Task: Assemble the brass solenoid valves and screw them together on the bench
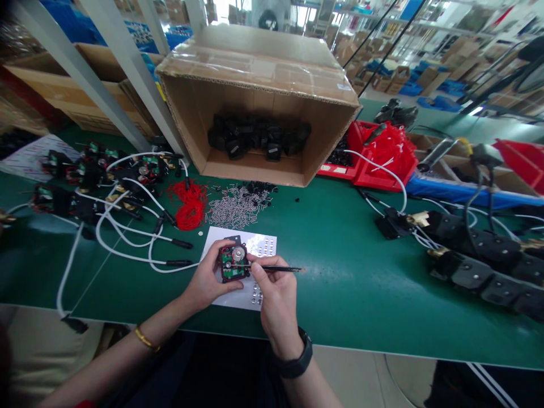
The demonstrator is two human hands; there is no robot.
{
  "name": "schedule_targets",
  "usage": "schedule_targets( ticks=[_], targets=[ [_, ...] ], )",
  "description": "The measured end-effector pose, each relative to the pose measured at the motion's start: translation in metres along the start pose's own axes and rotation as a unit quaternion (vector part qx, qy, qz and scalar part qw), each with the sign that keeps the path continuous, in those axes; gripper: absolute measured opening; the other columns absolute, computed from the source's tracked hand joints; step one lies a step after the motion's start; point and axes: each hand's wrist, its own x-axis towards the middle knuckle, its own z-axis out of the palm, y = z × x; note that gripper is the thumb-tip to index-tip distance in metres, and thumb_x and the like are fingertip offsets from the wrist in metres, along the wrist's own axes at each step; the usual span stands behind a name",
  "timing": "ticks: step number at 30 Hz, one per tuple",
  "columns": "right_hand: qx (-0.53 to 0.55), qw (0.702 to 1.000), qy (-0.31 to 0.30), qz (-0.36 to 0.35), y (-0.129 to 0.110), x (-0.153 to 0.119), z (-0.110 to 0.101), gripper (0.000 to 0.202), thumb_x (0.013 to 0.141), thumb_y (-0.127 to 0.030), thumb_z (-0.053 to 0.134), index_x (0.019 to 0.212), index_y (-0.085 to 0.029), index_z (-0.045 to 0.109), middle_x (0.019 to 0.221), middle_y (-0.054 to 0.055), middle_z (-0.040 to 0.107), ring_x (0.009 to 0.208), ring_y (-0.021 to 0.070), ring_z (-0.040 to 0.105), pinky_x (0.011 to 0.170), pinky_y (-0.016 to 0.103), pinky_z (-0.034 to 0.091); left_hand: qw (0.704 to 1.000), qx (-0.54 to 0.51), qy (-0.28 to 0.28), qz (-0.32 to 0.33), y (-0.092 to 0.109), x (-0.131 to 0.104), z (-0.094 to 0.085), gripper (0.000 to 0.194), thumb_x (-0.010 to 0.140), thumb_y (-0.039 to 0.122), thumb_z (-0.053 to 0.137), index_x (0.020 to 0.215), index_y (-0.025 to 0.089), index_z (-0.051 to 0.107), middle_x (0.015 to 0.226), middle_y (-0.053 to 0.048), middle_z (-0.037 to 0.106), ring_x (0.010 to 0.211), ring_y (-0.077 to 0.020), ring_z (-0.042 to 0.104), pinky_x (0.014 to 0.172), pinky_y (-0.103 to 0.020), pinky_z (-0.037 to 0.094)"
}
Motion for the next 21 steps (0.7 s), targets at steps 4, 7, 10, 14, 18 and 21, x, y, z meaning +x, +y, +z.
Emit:
schedule_targets(
  ticks=[4, 7, 10, 14, 18, 21],
  targets=[
    [0.014, 1.000, -0.005, 0.010, 0.0016, -0.0003, -0.0010, 0.021, 0.070, -0.029, 0.072, 0.076, -0.016, 0.058, 0.094, 0.008, 0.068, 0.090, 0.0216, 0.062, 0.088, 0.039, 0.043, 1.000, -0.001, 0.004, 0.001, -0.0008, -0.0002, 0.0001, 0.072, 0.060, 0.035, 0.079, 0.118, 0.020, 0.039, 0.116, -0.009, 0.047, 0.110, -0.0273, 0.048, 0.096, -0.042, 0.038],
    [0.013, 1.000, -0.004, 0.007, 0.0027, 0.0004, -0.0016, 0.020, 0.070, -0.028, 0.073, 0.076, -0.016, 0.058, 0.093, 0.008, 0.069, 0.090, 0.0213, 0.063, 0.087, 0.038, 0.044, 1.000, -0.002, 0.005, 0.001, -0.0013, -0.0007, 0.0007, 0.072, 0.060, 0.034, 0.079, 0.118, 0.021, 0.039, 0.116, -0.009, 0.046, 0.110, -0.0264, 0.048, 0.096, -0.041, 0.038],
    [0.012, 1.000, -0.005, 0.006, 0.0042, 0.0012, -0.0018, 0.020, 0.070, -0.028, 0.072, 0.077, -0.016, 0.058, 0.093, 0.008, 0.068, 0.090, 0.0210, 0.063, 0.086, 0.038, 0.044, 1.000, -0.002, 0.006, -0.001, -0.0011, -0.0011, 0.0010, 0.071, 0.061, 0.032, 0.079, 0.118, 0.021, 0.039, 0.116, -0.008, 0.046, 0.110, -0.0257, 0.049, 0.095, -0.040, 0.039],
    [0.015, 1.000, -0.008, 0.001, 0.0057, 0.0013, -0.0021, 0.020, 0.071, -0.027, 0.072, 0.078, -0.015, 0.058, 0.095, 0.009, 0.068, 0.090, 0.0208, 0.063, 0.086, 0.038, 0.044, 1.000, 0.004, 0.005, 0.003, 0.0010, -0.0004, 0.0000, 0.070, 0.062, 0.032, 0.078, 0.119, 0.021, 0.039, 0.116, -0.009, 0.047, 0.109, -0.0259, 0.049, 0.095, -0.041, 0.040],
    [0.005, 1.000, -0.007, -0.013, 0.0062, 0.0000, -0.0030, 0.018, 0.072, -0.026, 0.071, 0.079, -0.015, 0.058, 0.094, 0.009, 0.069, 0.090, 0.0207, 0.063, 0.087, 0.037, 0.044, 0.997, 0.065, 0.025, 0.019, 0.0049, -0.0008, 0.0001, 0.073, 0.063, 0.034, 0.076, 0.124, 0.021, 0.038, 0.124, -0.011, 0.042, 0.119, -0.0285, 0.041, 0.102, -0.045, 0.034],
    [-0.002, 1.000, -0.007, -0.019, 0.0062, 0.0000, -0.0042, 0.017, 0.073, -0.026, 0.070, 0.079, -0.015, 0.058, 0.093, 0.008, 0.068, 0.090, 0.0201, 0.063, 0.085, 0.036, 0.045, 0.994, 0.093, 0.056, 0.010, 0.0048, -0.0048, 0.0042, 0.084, 0.064, 0.035, 0.075, 0.133, 0.022, 0.029, 0.131, -0.012, 0.036, 0.125, -0.0290, 0.035, 0.105, -0.046, 0.031]
  ],
)
